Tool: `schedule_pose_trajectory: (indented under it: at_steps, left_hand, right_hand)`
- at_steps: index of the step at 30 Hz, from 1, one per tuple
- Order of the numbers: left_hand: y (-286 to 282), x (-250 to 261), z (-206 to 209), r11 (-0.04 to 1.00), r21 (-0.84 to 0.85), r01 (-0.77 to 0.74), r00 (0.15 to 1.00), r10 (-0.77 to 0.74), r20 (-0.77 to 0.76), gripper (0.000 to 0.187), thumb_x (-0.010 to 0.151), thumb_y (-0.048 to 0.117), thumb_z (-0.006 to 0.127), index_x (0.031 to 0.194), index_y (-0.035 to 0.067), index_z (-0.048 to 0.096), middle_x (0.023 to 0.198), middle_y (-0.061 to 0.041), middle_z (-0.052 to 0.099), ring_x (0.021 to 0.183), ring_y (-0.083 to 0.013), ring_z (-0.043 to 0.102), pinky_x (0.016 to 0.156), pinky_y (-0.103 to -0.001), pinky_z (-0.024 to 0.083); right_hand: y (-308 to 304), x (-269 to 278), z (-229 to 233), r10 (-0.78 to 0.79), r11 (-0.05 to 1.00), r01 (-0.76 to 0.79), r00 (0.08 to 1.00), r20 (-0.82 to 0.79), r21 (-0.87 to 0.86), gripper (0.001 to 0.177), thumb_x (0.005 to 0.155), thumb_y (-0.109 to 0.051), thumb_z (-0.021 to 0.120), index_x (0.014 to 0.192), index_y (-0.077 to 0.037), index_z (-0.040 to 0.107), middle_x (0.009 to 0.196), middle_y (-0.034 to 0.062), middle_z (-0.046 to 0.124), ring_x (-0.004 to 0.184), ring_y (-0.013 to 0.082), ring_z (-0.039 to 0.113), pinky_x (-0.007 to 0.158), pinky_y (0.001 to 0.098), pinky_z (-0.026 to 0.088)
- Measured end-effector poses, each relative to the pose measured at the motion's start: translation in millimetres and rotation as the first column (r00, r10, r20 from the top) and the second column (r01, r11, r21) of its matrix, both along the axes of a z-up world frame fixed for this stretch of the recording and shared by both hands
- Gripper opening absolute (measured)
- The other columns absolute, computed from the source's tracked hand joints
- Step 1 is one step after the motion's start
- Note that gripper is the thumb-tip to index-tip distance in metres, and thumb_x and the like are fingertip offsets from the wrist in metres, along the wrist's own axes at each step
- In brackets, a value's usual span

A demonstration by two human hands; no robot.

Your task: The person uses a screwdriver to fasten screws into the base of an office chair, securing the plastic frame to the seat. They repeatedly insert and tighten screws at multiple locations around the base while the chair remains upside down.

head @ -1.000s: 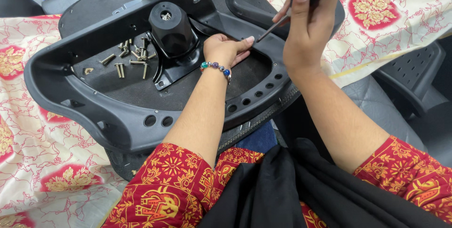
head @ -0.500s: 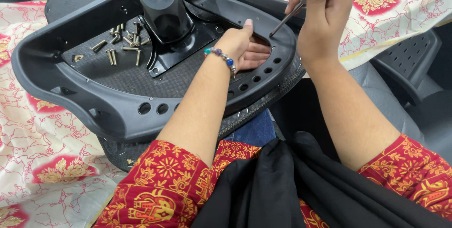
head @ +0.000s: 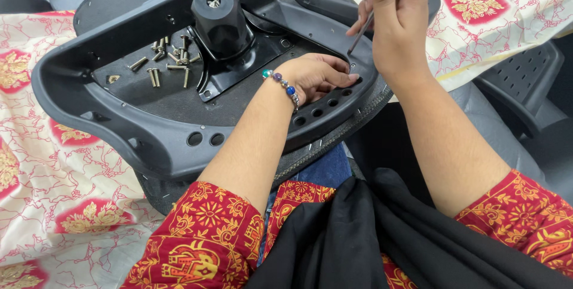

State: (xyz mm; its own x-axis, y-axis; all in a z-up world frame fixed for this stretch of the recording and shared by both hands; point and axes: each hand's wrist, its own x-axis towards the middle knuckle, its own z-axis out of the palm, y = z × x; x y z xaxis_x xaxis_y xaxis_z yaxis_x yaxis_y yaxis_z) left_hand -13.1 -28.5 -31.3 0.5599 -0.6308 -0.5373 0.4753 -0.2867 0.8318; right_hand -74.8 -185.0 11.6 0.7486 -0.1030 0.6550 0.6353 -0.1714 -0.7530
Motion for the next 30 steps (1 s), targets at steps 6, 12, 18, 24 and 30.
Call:
schedule_pose_trajectory:
  at_steps: [6,12,18,24,30]
  left_hand:
    - [0.1,1.2,-4.6,0.994,-0.111,-0.010,0.995,-0.001,-0.097,0.027,0.073,0.009,0.088,0.096,0.013,0.075,0.078,0.006,0.071,0.058,-0.0017,0.056,0.049,-0.018,0.044]
    - [0.5,1.1,-6.3,0.992,-0.124,-0.031,0.993,0.016,-0.116,0.023,0.075,0.006,0.088,0.092,0.009,0.072,0.077,0.004,0.071,0.058,-0.0019,0.060,0.049,-0.017,0.048]
    - [0.2,3.7,-7.9,0.985,-0.173,-0.030,0.983,-0.002,-0.186,0.023,0.077,0.003,0.084,0.095,0.006,0.070,0.079,-0.001,0.072,0.062,-0.0066,0.068,0.054,-0.020,0.057]
    - [0.6,3.2,-9.8,0.981,-0.189,-0.036,0.989,0.007,-0.149,0.026,0.076,0.004,0.085,0.098,0.006,0.071,0.082,0.000,0.073,0.065,-0.0072,0.068,0.056,-0.020,0.057]
    - [1.6,2.7,-10.8,0.984,-0.174,-0.042,0.992,0.020,-0.127,0.029,0.075,0.004,0.086,0.100,0.008,0.074,0.085,0.001,0.074,0.064,-0.0050,0.062,0.057,-0.018,0.054]
  right_hand:
    - [7.3,-7.0,0.2,0.051,0.994,-0.040,0.992,-0.113,0.103,0.035,0.125,-0.041,0.045,0.136,-0.009,0.037,0.086,0.0030,0.046,0.065,0.0100,0.051,0.059,0.0287,0.058]
    - [5.6,-15.4,11.6,0.047,0.999,-0.046,0.996,-0.076,0.017,0.034,0.122,-0.037,0.045,0.139,-0.008,0.040,0.094,0.0038,0.052,0.071,0.0104,0.058,0.068,0.0300,0.063]
    - [10.5,-22.8,17.8,0.078,0.997,-0.074,0.988,-0.133,0.037,0.035,0.125,-0.035,0.048,0.145,-0.007,0.045,0.094,0.0041,0.054,0.072,0.0090,0.053,0.075,0.0301,0.062]
    - [11.3,-29.8,35.4,0.178,0.984,-0.175,0.952,-0.249,0.037,0.038,0.121,-0.022,0.047,0.157,-0.010,0.039,0.109,0.0026,0.054,0.091,0.0078,0.053,0.095,0.0320,0.058]
    - [5.9,-33.5,42.5,0.106,0.976,-0.140,0.975,-0.195,-0.169,0.048,0.110,0.000,0.055,0.153,-0.009,0.036,0.117,0.0074,0.060,0.097,0.0154,0.064,0.094,0.0336,0.056]
